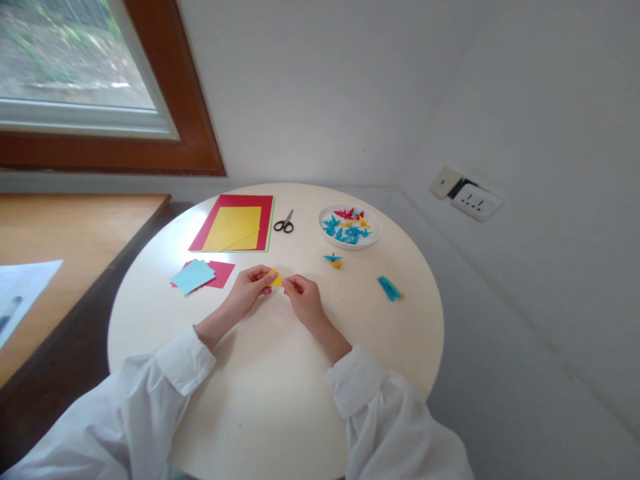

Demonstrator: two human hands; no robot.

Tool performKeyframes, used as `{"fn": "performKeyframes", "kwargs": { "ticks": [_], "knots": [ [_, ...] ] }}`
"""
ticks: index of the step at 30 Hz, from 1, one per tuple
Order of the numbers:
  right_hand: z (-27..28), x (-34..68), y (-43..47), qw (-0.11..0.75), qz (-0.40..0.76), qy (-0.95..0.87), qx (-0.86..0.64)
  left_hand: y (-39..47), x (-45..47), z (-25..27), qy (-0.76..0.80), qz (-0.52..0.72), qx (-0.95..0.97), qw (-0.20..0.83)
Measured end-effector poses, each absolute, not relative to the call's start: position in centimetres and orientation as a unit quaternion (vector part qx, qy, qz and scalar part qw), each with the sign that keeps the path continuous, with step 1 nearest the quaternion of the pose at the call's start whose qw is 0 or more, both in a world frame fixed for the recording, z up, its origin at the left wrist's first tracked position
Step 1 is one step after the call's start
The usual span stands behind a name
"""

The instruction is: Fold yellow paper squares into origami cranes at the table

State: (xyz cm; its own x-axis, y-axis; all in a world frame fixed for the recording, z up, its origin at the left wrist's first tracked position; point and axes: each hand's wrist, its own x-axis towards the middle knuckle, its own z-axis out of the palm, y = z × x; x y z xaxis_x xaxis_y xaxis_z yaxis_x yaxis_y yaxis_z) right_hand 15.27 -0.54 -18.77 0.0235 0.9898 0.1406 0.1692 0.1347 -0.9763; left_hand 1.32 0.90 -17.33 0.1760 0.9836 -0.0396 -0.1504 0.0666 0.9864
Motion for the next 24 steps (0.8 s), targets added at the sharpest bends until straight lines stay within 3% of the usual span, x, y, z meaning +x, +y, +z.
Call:
{"fn": "performKeyframes", "kwargs": {
  "ticks": [17, 24],
  "knots": [
    [-18.9, 15.15, -0.76, 0.488, 0.399, -0.599, -0.495, 0.87, 1.15, -17.19, 0.462, 0.486, 0.5, 0.547],
    [-18.6, 15.2, -0.77, 0.492, 0.409, -0.583, -0.5, 0.86, 1.39, -17.28, 0.444, 0.478, 0.488, 0.579]
  ]
}}
